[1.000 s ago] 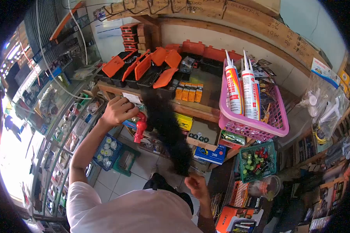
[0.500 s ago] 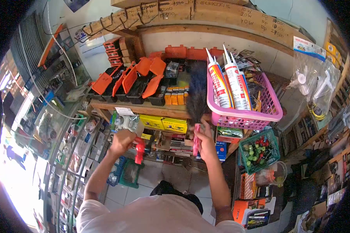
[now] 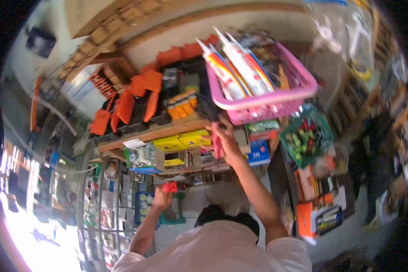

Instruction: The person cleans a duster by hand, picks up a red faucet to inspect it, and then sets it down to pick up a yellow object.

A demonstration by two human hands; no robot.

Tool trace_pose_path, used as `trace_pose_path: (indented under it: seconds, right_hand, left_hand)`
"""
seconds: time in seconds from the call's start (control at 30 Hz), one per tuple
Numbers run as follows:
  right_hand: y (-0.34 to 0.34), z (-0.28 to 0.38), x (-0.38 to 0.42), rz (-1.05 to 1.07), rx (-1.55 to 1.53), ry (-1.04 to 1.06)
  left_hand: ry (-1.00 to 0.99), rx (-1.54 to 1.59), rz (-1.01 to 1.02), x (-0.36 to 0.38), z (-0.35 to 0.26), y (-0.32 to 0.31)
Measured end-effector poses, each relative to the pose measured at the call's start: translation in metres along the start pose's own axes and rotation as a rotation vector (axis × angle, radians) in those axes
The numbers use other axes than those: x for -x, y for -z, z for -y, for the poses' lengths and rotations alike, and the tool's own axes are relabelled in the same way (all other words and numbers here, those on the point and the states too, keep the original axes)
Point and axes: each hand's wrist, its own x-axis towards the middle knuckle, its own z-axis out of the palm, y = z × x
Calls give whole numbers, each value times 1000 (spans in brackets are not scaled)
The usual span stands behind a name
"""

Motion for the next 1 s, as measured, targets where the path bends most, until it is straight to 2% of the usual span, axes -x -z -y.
trace_pose_path:
  seconds: [0.03,0.1,0.13,0.17,0.23,0.3,0.37,0.4,0.43,0.5,0.57,0.63,0.67,0.77,0.8,0.9,0.93,1.0]
  right_hand:
    - [6,-1,1,15,-25,-13]
    - [21,-5,5,79,-82,-20]
    - [27,-11,8,51,-44,-1]
    - [32,-19,14,-84,-35,19]
    - [56,-38,26,-157,7,-8]
    - [81,-66,41,-231,296,10]
    - [89,-86,65,-257,408,-201]
    - [92,-92,80,-171,407,-256]
    - [98,-100,88,-191,385,-257]
    - [108,-119,98,-78,380,-392]
    - [99,-106,110,-74,330,-347]
    - [102,-106,107,-66,165,-241]
    - [102,-105,105,-88,158,-179]
    - [110,-98,97,-125,185,-123]
    - [112,-94,97,-158,197,-130]
    - [118,-89,105,-216,241,-135]
    - [126,-96,109,-220,245,-142]
    - [142,-109,117,-236,226,-190]
  left_hand:
    - [-19,20,59,-1,-4,-4]
    - [164,173,154,-8,-16,-14]
    - [205,251,170,-7,-13,-25]
    - [187,262,236,-8,-14,-31]
    - [269,296,295,-16,-16,-43]
    - [300,377,403,-20,-6,-58]
    - [174,353,477,-29,-3,-70]
    - [292,403,549,-35,-12,-69]
    - [290,398,578,-41,-9,-77]
    - [331,526,651,-49,0,-90]
    - [365,469,678,-74,-17,-88]
    - [469,675,669,-92,-11,-94]
    - [554,671,646,-102,-11,-97]
    - [612,644,603,-137,1,-106]
    - [607,640,609,-150,4,-110]
    - [424,800,474,-191,14,-128]
    - [421,802,470,-203,19,-134]
    - [544,577,577,-227,33,-150]
